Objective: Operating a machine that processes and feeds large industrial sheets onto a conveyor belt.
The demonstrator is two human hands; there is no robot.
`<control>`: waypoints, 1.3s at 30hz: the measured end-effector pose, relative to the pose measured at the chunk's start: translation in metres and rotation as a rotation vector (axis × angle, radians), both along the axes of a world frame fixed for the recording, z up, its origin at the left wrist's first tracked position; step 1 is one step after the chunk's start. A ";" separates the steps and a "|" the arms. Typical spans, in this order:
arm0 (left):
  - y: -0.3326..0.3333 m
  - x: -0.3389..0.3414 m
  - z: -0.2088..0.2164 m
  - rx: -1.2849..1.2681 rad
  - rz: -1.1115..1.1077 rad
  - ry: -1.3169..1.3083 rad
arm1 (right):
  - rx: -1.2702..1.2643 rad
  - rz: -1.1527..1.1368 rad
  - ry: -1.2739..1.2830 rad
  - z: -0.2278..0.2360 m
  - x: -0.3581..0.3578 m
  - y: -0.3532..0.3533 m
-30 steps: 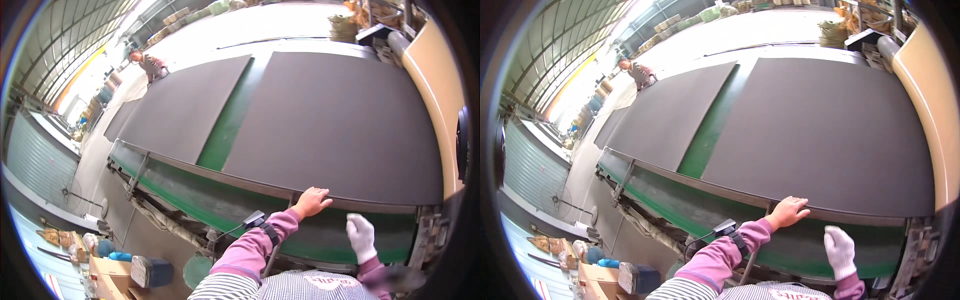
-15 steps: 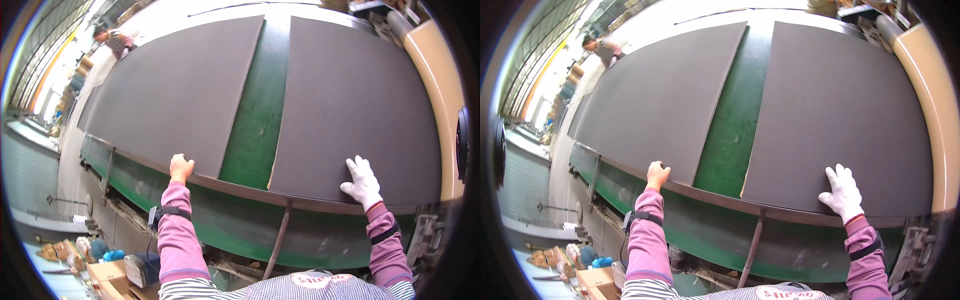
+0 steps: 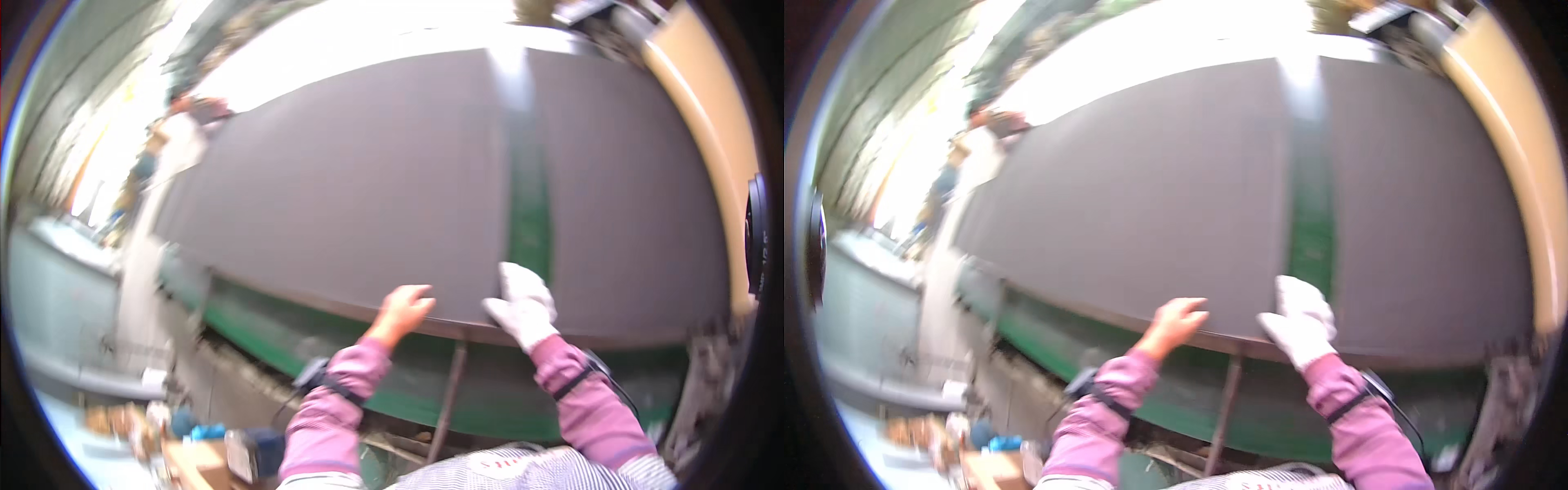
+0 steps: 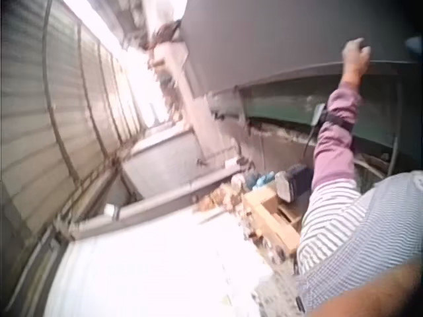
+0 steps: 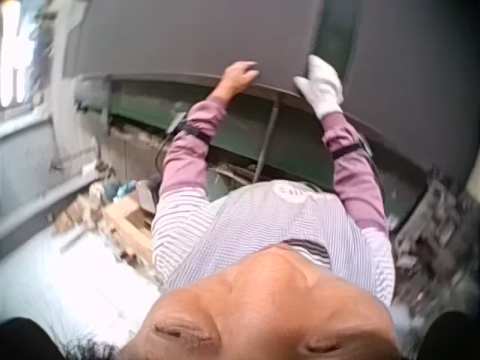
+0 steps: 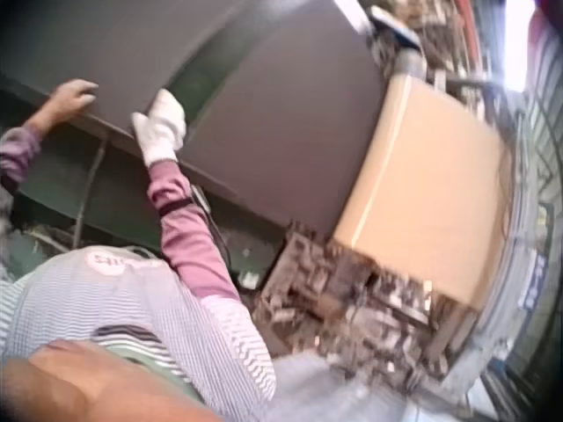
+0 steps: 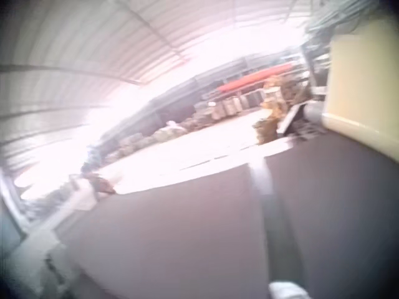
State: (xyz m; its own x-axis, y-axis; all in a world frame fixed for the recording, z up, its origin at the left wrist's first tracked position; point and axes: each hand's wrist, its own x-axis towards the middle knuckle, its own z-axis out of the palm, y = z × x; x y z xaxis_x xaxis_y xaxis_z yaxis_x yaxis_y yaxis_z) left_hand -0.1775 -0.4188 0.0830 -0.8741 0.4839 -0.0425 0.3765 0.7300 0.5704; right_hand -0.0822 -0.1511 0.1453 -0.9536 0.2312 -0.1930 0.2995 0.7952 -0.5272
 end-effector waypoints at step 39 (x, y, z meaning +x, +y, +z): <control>0.220 0.080 0.025 -0.265 -0.446 0.031 | 0.205 -0.798 -0.387 -0.019 0.256 0.443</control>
